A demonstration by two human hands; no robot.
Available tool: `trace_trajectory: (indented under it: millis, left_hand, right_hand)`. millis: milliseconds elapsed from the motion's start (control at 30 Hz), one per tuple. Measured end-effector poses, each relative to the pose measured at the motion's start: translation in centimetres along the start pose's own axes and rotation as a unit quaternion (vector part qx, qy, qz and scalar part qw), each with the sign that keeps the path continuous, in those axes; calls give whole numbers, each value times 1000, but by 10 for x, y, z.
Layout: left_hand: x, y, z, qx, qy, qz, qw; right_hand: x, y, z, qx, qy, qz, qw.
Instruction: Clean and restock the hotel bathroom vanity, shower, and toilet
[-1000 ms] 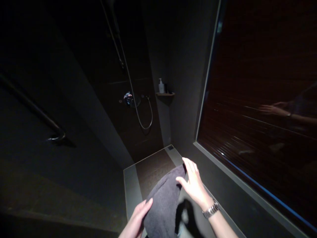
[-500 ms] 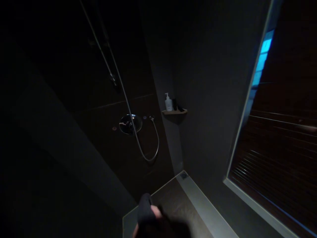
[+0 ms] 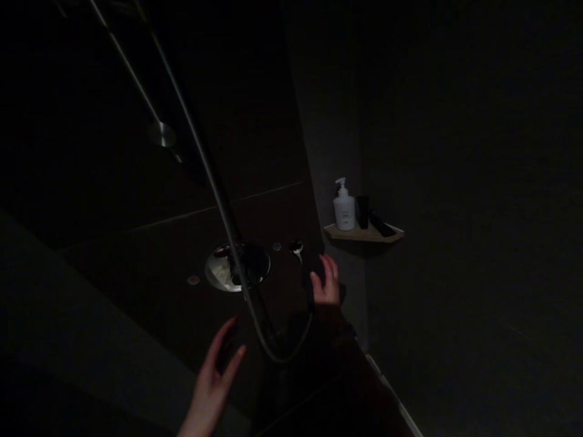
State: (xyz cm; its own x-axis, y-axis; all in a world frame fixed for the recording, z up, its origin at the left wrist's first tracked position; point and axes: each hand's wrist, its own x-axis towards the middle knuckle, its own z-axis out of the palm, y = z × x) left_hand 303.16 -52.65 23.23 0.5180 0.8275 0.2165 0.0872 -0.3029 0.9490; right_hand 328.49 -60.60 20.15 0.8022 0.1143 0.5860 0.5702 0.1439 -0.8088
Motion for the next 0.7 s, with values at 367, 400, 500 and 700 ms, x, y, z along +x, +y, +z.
trace_trajectory:
  millis: [367,400,500,700]
  left_hand:
    - [190,43,-2,359,174,348,848]
    - [191,38,-15,357,174,332,856]
    - [192,31,-53,316,160,282,892]
    - [200,37,-84,272,109,273,917]
  right_hand:
    - [22,114,57,-84,-14,39,996]
    - [16,103,47,-82,-17,52,995]
    - [23,27,54,-90,-43,-88,991]
    - [65,-82,162,-144,-232,-413,869]
